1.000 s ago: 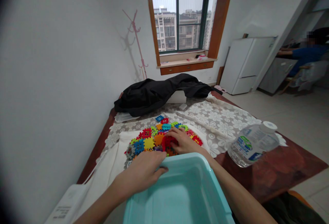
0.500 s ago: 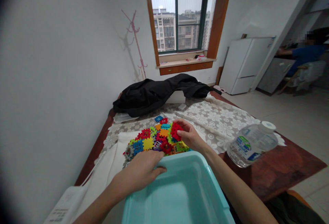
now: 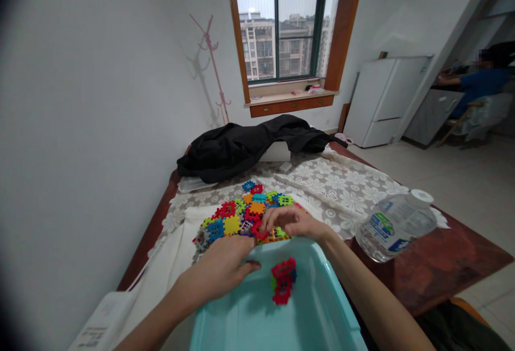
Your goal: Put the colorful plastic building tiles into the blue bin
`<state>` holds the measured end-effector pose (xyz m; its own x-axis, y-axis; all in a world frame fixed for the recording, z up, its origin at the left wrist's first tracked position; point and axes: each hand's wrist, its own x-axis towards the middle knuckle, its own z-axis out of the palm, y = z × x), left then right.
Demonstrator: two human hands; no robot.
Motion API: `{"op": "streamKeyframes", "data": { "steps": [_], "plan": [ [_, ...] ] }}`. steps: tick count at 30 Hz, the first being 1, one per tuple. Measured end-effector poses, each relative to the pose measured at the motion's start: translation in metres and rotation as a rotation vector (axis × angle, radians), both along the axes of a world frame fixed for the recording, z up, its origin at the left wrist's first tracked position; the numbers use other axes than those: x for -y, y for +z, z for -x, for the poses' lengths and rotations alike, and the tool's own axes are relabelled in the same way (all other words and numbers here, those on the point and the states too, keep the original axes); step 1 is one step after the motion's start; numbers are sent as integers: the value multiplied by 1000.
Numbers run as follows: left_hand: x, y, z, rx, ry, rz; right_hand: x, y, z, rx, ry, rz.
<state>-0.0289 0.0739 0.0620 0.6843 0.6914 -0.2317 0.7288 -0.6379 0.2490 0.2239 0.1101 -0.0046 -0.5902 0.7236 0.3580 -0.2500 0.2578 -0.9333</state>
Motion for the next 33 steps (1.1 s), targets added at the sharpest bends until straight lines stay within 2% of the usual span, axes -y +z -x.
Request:
{"op": "streamKeyframes", "data": {
  "steps": [2, 4, 6, 9, 11, 14, 23, 27, 33],
  "plan": [
    [0, 2, 0, 7, -8, 0, -6, -8, 1, 75, -358, -38],
    [1, 2, 0, 14, -15, 1, -12, -17, 0, 322, -670, -145],
    [1, 1, 0, 16, -17, 2, -18, -25, -3, 624, -811, -296],
    [1, 0, 0, 20, -18, 5, -23, -40, -4, 928, -775, -430],
    [0, 0, 0, 20, -17, 1, -26, -48, -3, 985, -696, -464],
    [0, -1, 1, 14, -18, -2, -30, -52, 0, 956, -648, -502],
    [1, -1, 1, 17, -16, -3, -31, -53, 2, 829, -743, -537],
    [0, -1, 0, 7, -16, 0, -36, -61, -3, 790, -820, -496],
    [0, -2, 2, 32, -26, -15, -40, -68, -5, 734, -824, -437]
  ]
}}
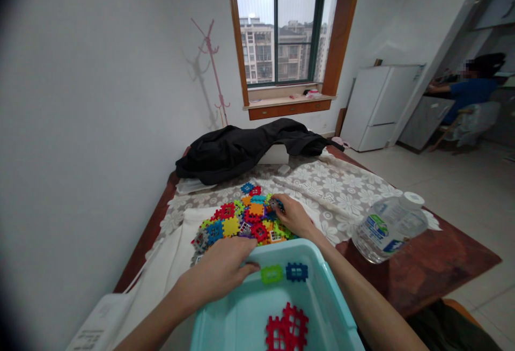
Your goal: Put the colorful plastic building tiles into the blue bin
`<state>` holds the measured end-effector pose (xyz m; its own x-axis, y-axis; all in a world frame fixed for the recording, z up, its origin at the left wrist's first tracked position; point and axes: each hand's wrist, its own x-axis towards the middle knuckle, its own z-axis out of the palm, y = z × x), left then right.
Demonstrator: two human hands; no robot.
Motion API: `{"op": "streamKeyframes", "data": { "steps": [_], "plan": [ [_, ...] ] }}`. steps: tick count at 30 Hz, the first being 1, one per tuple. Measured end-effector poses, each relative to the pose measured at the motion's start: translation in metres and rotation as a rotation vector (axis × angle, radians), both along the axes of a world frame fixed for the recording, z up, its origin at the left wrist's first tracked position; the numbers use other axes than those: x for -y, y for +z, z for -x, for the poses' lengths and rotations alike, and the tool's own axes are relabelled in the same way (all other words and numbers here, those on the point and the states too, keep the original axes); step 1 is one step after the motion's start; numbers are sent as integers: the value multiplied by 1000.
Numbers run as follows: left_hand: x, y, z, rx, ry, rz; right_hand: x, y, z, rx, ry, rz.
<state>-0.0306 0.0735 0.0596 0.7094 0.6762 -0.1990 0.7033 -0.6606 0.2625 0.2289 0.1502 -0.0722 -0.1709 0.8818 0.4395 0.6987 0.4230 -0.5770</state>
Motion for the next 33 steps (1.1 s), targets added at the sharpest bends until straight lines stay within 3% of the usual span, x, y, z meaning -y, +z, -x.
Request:
{"op": "streamKeyframes", "data": {
  "steps": [5, 9, 13, 16, 19, 25, 33],
  "plan": [
    [-1, -2, 0, 15, -5, 3, 0, 4, 2, -266, -84, -20],
    [-1, -2, 0, 9, -5, 17, 0, 14, 5, -608, -111, 4],
    [-1, 0, 0, 6, 1, 22, 10, 31, 8, -1129, 84, 170],
    [0, 1, 0, 6, 7, 19, 25, 46, 7, -1338, 301, 323],
    [0, -1, -1, 0, 15, 6, 39, 54, 0, -1279, 545, 435],
    [-2, -6, 0, 15, 8, -11, 48, 63, -9, -846, 1068, 597],
    [-2, -6, 1, 29, 0, 5, 44, 73, -11, -594, 1263, 646]
  ]
}}
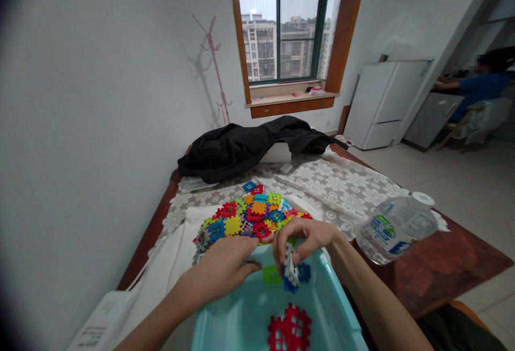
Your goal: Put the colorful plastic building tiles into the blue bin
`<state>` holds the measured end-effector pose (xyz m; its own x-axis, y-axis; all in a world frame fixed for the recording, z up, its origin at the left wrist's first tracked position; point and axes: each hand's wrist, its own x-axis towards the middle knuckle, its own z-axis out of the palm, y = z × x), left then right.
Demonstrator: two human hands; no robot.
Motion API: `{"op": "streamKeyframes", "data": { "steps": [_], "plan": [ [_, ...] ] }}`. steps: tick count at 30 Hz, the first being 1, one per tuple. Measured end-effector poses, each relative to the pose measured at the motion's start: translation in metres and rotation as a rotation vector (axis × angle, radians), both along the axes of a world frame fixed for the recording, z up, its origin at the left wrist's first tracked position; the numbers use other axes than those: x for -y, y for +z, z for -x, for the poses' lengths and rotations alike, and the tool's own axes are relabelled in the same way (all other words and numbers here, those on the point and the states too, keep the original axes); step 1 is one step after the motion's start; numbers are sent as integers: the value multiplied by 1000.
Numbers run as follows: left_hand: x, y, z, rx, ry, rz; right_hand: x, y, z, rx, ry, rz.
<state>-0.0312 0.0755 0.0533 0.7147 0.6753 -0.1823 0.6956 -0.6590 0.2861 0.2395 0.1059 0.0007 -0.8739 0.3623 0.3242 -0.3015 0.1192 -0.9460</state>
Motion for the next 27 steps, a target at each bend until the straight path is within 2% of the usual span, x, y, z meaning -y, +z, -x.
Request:
{"op": "streamKeyframes", "data": {
  "steps": [8, 11, 13, 14, 15, 17, 19, 20, 22, 25, 27],
  "plan": [
    [1, 4, -2, -9, 15, 21, -5, -4, -8, 128, 87, -55],
    [1, 4, -2, -10, 11, 32, -8, -4, -7, 91, 176, -131],
    [1, 4, -1, -11, 5, 28, -10, -8, -5, 10, 158, -90],
    [1, 3, -1, -12, 4, 22, -10, -11, -4, -48, 71, -42],
    [1, 3, 0, -12, 5, 15, -12, -14, -3, -101, -75, 4],
    [1, 3, 0, -11, 8, 2, -16, -18, -2, -108, -491, 26],
    [1, 2, 0, -8, 7, -5, -20, -22, -2, 91, -882, -93],
    [1, 2, 0, -8, 6, -6, -22, -24, -2, 236, -999, -189],
    [1, 3, 0, -15, 4, -5, -25, -29, 0, 515, -1057, -379],
    [1, 5, -1, -30, 1, 9, -24, -42, 7, 787, -930, -568],
    [1, 6, -1, -31, 5, 13, -23, -52, 14, 869, -879, -639]
  ]
}}
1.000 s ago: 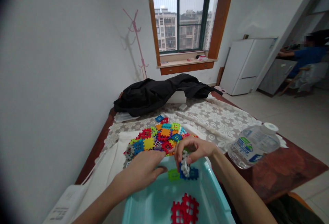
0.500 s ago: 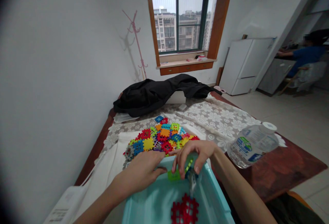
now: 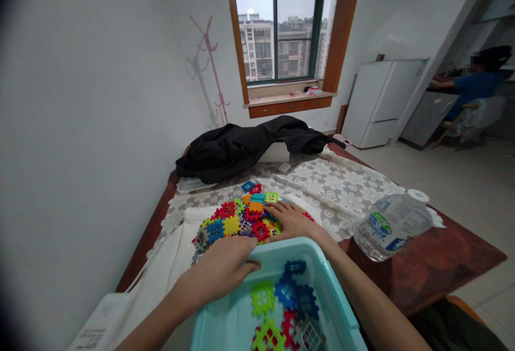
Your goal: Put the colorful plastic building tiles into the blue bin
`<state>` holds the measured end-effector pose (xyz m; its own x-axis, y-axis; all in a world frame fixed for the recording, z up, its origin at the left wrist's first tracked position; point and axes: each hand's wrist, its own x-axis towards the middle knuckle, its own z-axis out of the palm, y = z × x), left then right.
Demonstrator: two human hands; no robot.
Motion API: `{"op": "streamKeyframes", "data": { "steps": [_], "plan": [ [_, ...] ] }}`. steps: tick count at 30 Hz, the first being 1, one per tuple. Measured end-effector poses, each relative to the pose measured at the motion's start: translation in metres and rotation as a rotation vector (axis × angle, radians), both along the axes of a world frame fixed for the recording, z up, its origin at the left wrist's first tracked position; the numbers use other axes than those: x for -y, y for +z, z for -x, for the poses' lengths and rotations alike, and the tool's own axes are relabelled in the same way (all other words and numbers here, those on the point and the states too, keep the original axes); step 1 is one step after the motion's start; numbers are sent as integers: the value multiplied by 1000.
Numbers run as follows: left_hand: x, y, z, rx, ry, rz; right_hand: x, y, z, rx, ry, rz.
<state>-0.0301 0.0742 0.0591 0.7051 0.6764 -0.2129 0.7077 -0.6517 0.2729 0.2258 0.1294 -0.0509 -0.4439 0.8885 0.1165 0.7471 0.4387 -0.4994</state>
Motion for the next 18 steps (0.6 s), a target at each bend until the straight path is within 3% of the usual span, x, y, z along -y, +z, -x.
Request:
{"op": "streamKeyframes", "data": {
  "steps": [4, 12, 18],
  "plan": [
    [0, 0, 0, 12, 7, 2, -2, -8, 10, 31, -24, -71],
    [0, -2, 0, 34, -6, 1, -8, -2, 11, -63, -90, -206],
    [0, -2, 1, 40, -6, -11, -8, -8, 12, -296, -298, -227]
  ]
}}
